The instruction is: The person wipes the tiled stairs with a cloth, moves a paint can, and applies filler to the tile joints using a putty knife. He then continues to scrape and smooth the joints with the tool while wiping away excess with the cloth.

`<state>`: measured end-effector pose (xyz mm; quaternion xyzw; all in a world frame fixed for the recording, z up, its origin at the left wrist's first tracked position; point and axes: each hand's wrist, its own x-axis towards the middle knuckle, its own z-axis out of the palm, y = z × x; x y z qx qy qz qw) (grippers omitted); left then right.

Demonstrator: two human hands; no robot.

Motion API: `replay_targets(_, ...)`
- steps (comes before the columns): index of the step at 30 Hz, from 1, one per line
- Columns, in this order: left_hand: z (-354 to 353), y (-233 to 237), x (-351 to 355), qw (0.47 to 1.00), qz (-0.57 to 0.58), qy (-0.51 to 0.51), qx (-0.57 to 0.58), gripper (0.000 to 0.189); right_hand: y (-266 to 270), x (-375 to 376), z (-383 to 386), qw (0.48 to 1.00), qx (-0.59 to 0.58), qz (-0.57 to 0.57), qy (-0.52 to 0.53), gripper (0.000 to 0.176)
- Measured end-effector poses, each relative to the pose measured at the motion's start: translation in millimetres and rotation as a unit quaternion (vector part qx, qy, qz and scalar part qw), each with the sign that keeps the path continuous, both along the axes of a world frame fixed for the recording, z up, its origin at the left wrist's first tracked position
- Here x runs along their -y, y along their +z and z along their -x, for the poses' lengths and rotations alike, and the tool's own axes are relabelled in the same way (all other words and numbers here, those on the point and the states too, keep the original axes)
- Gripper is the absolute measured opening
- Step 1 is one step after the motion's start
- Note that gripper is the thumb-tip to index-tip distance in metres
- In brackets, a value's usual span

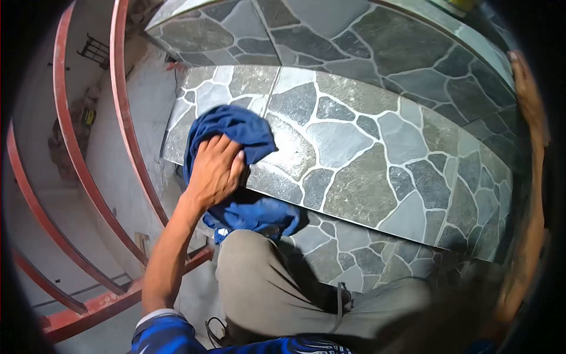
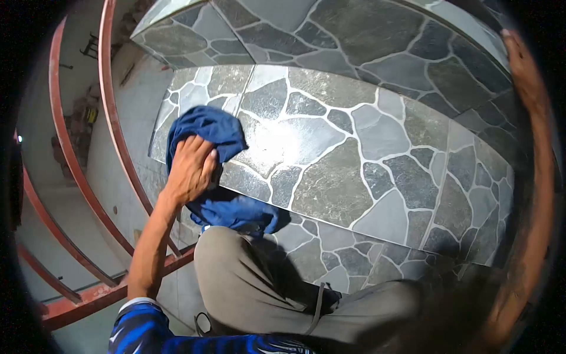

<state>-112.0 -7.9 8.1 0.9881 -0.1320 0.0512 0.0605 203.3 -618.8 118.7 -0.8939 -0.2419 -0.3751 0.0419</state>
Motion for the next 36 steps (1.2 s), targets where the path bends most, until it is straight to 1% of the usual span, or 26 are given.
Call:
replay_targets(2, -3.8, -2.4, 4.0, 1.0, -0.006, 0.01, 0.025, 0.018, 18.9, -25.6, 20.6, 0.999, -0.028, 0.011, -0.025, 0.037)
replay_targets(3, -10.5, -5.0, 5.9, 0.999, -0.024, 0.02, 0.028, 0.02, 15.9, -31.0, 25.4, 0.999, 0.027, 0.042, -0.006, 0.035)
replay_targets(4, -22.6, -8.4, 8.0, 0.998, -0.036, 0.025, 0.035, 0.022, 19.7, -36.3, 33.8, 0.999, 0.025, 0.038, -0.013, 0.03)
replay_targets(6, -42.0, -14.6, 13.0, 0.997, -0.025, 0.051, 0.054, 0.025, 21.0, -59.0, 47.2, 0.998, -0.025, -0.027, -0.051, 0.022)
replay_targets(7, -47.9, -21.4, 15.8, 0.994, -0.04, 0.056, 0.088, 0.026, 21.8, -67.2, 52.9, 0.995, -0.04, -0.055, -0.067, 0.018)
replay_targets(8, -49.8, -22.4, 19.8, 0.992, -0.04, 0.068, 0.099, 0.027, 26.6, -67.1, 54.9, 0.999, -0.004, -0.038, -0.012, 0.021)
replay_targets(10, -47.1, -19.4, 22.4, 0.992, -0.013, 0.078, 0.099, 0.028, 26.6, -72.8, 51.4, 0.997, 0.055, -0.046, 0.0, 0.018)
replay_targets(13, -43.6, -11.0, 26.7, 0.99, 0.008, 0.093, 0.105, 0.028, 54.3, -90.3, 40.0, 0.992, 0.033, -0.122, -0.014, 0.019)
replay_targets(16, -43.7, -9.2, 29.2, 0.988, 0.017, 0.092, 0.12, 0.028, 102.9, -108.6, 11.0, 0.988, 0.064, -0.144, 0.006, 0.023)
replay_targets(18, -41.9, -11.0, 28.4, 0.987, 0.023, 0.094, 0.132, 0.026, 143.4, -126.6, -3.4, 0.991, 0.038, -0.128, 0.016, 0.028)
replay_targets(21, -42.2, -11.0, 27.9, 0.986, 0.029, 0.099, 0.127, 0.027, 189.5, -145.1, -49.3, 0.999, 0.026, -0.038, 0.009, 0.037)
replay_targets(24, -43.7, -9.8, 27.2, 0.985, 0.038, 0.102, 0.131, 0.028, 223.7, -176.0, -73.3, 0.993, -0.076, 0.068, -0.056, 0.053)
replay_targets(27, -43.8, -7.8, 25.8, 0.986, 0.043, 0.107, 0.122, 0.029, 236.7, -209.8, -100.3, 0.973, -0.134, 0.146, -0.12, 0.067)
replay_targets(30, -46.2, -5.1, 25.5, 0.986, 0.054, 0.114, 0.105, 0.031, 242.4, -232.4, -116.3, 0.956, -0.176, 0.177, -0.155, 0.074)
replay_targets(31, -47.3, -4.8, 25.3, 0.987, 0.055, 0.114, 0.102, 0.031, 241.2, -237.5, -117.4, 0.955, -0.155, 0.193, -0.162, 0.077)
replay_targets(34, -47.6, -4.2, 23.8, 0.986, 0.065, 0.117, 0.101, 0.033, 249.8, -250.7, -125.8, 0.921, -0.286, 0.211, -0.162, 0.076)
replay_targets(36, -47.1, -3.7, 24.1, 0.985, 0.073, 0.119, 0.1, 0.033, 235.5, -246.3, -136.7, 0.936, -0.223, 0.236, -0.14, 0.068)
